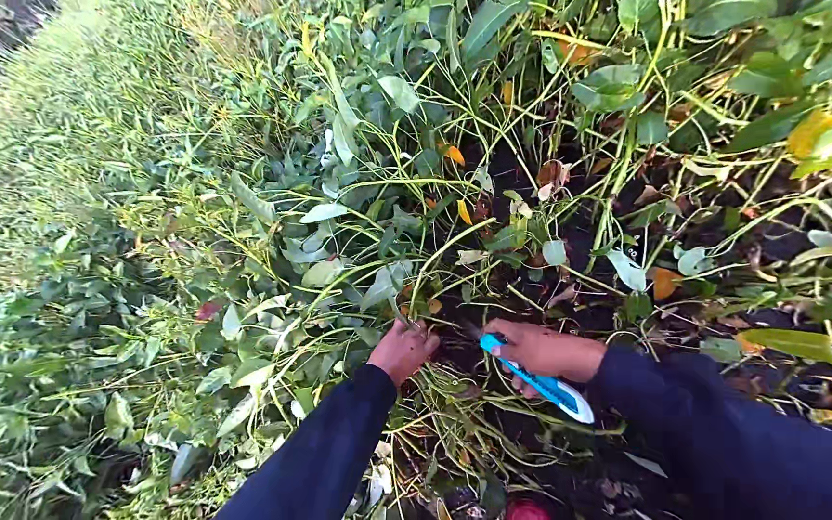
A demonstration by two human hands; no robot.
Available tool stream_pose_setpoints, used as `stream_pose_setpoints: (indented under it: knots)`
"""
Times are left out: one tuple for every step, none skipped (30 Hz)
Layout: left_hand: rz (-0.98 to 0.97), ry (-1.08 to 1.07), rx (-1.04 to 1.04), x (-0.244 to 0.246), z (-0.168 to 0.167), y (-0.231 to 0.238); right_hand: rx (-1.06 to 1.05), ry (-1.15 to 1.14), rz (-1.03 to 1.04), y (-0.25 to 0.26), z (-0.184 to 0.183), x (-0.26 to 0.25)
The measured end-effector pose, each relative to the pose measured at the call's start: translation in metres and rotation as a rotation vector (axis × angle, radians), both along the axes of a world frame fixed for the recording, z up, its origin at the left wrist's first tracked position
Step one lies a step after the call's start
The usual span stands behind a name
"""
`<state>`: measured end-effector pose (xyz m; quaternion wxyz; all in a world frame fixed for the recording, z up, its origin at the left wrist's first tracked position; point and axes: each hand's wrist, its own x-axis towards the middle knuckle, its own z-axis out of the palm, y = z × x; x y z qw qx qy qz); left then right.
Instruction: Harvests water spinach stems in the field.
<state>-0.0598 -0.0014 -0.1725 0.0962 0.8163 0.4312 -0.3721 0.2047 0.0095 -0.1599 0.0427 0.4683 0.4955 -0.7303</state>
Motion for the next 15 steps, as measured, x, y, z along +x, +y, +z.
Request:
stream_pose_setpoints:
  knots:
    - [-0.02, 0.003, 0.023, 0.001, -0.002, 0.001, 0.038, -0.065, 0.058, 0.002, -0.003, -0.003]
    - [-0.036, 0.008, 0.037, 0.003, -0.003, 0.003, 0.099, -0.122, 0.082, 0.006, -0.006, -0.004]
    - [-0.051, 0.026, 0.039, 0.004, -0.004, 0.004, 0.177, -0.176, 0.089, 0.01, -0.01, -0.005]
    - [-0.064, 0.038, 0.041, 0.004, -0.005, 0.003, 0.246, -0.218, 0.084, 0.014, -0.016, -0.008]
    - [-0.071, 0.053, 0.042, 0.004, -0.007, 0.002, 0.298, -0.244, 0.079, 0.018, -0.022, -0.014]
    - [-0.065, 0.066, 0.052, 0.006, -0.01, 0.002, 0.34, -0.25, 0.077, 0.022, -0.026, -0.02]
    - [-0.038, 0.078, 0.067, 0.01, -0.013, 0.002, 0.371, -0.247, 0.076, 0.027, -0.03, -0.029]
    - [-0.022, 0.069, 0.102, 0.011, -0.016, 0.001, 0.393, -0.238, 0.069, 0.032, -0.033, -0.039]
    - [-0.02, 0.043, 0.14, 0.011, -0.019, 0.001, 0.413, -0.221, 0.059, 0.035, -0.037, -0.049]
    - [-0.017, 0.021, 0.147, 0.009, -0.02, 0.0, 0.434, -0.214, 0.054, 0.036, -0.04, -0.059]
    - [-0.005, 0.002, 0.133, 0.007, -0.018, -0.001, 0.456, -0.222, 0.089, 0.036, -0.041, -0.065]
    - [0.017, -0.009, 0.109, 0.005, -0.015, -0.003, 0.458, -0.234, 0.185, 0.034, -0.04, -0.066]
    - [0.034, -0.001, 0.076, 0.002, -0.012, -0.005, 0.431, -0.241, 0.327, 0.03, -0.035, -0.062]
    - [0.043, 0.01, 0.049, -0.003, -0.009, -0.007, 0.369, -0.238, 0.48, 0.025, -0.025, -0.051]
    - [0.032, 0.022, 0.027, -0.008, -0.007, -0.009, 0.29, -0.233, 0.588, 0.021, -0.011, -0.037]
